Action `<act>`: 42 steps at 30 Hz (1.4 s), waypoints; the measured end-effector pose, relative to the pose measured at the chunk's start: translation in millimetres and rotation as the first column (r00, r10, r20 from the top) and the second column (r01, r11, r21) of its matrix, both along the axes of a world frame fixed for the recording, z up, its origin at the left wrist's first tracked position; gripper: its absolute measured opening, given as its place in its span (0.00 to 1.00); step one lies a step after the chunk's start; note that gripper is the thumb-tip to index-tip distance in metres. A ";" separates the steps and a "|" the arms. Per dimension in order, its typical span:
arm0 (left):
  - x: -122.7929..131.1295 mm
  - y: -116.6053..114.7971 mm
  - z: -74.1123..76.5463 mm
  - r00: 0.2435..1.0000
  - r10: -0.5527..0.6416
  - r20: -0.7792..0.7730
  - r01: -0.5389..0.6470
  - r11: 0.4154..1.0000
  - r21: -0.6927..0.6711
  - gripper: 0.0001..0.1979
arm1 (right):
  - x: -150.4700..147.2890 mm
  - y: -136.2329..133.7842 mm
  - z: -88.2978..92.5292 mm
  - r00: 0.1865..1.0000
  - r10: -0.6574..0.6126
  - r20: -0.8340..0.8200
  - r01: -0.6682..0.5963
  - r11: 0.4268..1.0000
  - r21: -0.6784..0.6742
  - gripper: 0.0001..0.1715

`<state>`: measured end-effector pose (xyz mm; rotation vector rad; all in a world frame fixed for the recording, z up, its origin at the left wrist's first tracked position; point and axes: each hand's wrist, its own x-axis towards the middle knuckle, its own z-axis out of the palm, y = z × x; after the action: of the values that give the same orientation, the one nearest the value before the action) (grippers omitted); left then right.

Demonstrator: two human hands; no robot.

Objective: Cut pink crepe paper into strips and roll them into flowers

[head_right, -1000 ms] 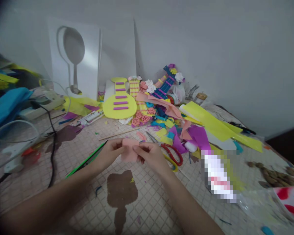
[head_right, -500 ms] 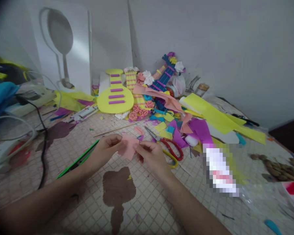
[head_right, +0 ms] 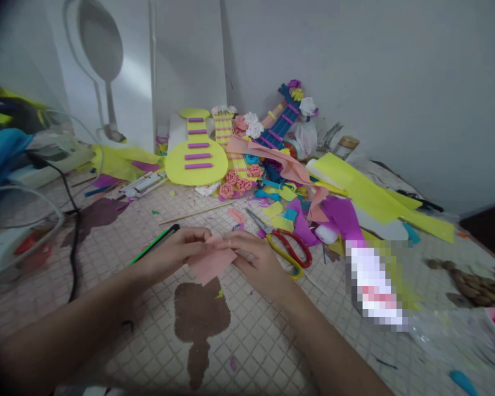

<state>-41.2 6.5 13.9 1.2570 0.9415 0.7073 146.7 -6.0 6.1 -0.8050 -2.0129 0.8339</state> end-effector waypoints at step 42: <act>5.5 -3.7 -9.5 0.975 0.149 -0.164 -0.114 0.972 0.205 0.13 | -9.4 0.3 -3.6 0.869 -0.442 -0.224 0.246 0.777 -0.580 0.14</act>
<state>-35.6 2.8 4.4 1.4583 1.1326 0.8165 137.3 -5.7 2.6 -1.2053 -1.2560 1.2381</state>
